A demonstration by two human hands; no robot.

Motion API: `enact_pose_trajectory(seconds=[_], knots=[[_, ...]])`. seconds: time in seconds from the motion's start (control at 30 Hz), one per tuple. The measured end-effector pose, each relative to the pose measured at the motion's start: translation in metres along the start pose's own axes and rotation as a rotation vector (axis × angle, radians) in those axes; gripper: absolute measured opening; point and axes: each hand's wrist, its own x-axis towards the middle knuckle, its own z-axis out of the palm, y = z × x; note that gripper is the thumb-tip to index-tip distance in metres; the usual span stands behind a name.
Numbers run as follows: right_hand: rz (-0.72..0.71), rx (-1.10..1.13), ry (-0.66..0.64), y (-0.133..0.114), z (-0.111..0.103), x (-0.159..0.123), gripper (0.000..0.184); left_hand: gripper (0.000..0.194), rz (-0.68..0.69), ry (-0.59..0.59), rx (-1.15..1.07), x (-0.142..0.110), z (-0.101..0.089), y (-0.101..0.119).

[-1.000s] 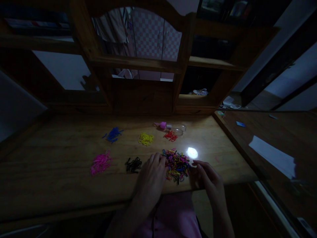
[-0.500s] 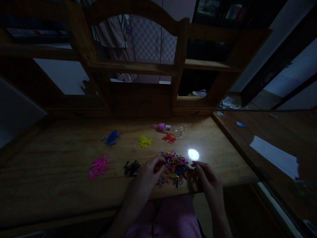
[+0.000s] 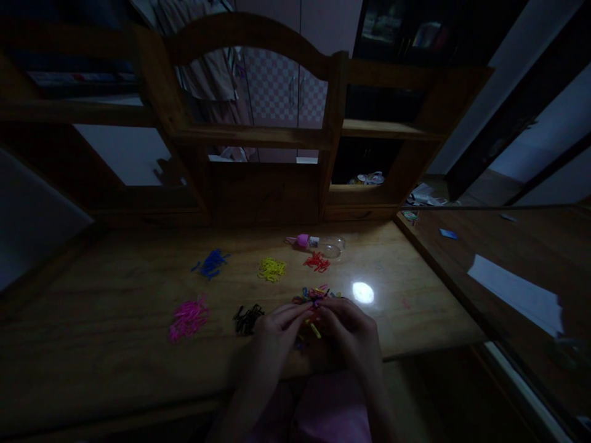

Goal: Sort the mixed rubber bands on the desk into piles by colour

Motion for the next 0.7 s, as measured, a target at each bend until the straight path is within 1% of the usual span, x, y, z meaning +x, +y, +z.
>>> enact_pose_trajectory(seconds=[0.1,0.2,0.27,0.37,0.57,0.63,0.7], knots=[[0.150,0.099,0.025,0.003,-0.008,0.000,0.012,0.015,-0.107,0.007,-0.097,0.001,-0.002,0.006],[0.211,0.149,0.046,0.002,-0.012,0.001,0.017,0.017,-0.191,-0.019,-0.199,0.003,-0.002,0.008],[0.224,0.166,0.062,0.001,-0.013,0.002,0.019,0.020,-0.213,-0.048,-0.239,0.004,-0.002,0.008],[0.227,0.184,0.067,0.000,-0.013,0.002,0.020,0.020,-0.201,-0.047,-0.229,0.006,-0.002,0.010],[0.209,0.189,0.083,-0.003,-0.010,0.001,0.019,0.015,-0.104,0.022,-0.161,0.003,0.004,0.015],[0.196,0.189,0.083,-0.006,-0.009,0.000,0.017,0.016,-0.101,0.042,-0.166,0.002,0.008,0.015],[0.187,0.197,0.082,-0.009,-0.008,0.000,0.016,0.018,-0.135,0.038,-0.193,0.002,0.010,0.016]])
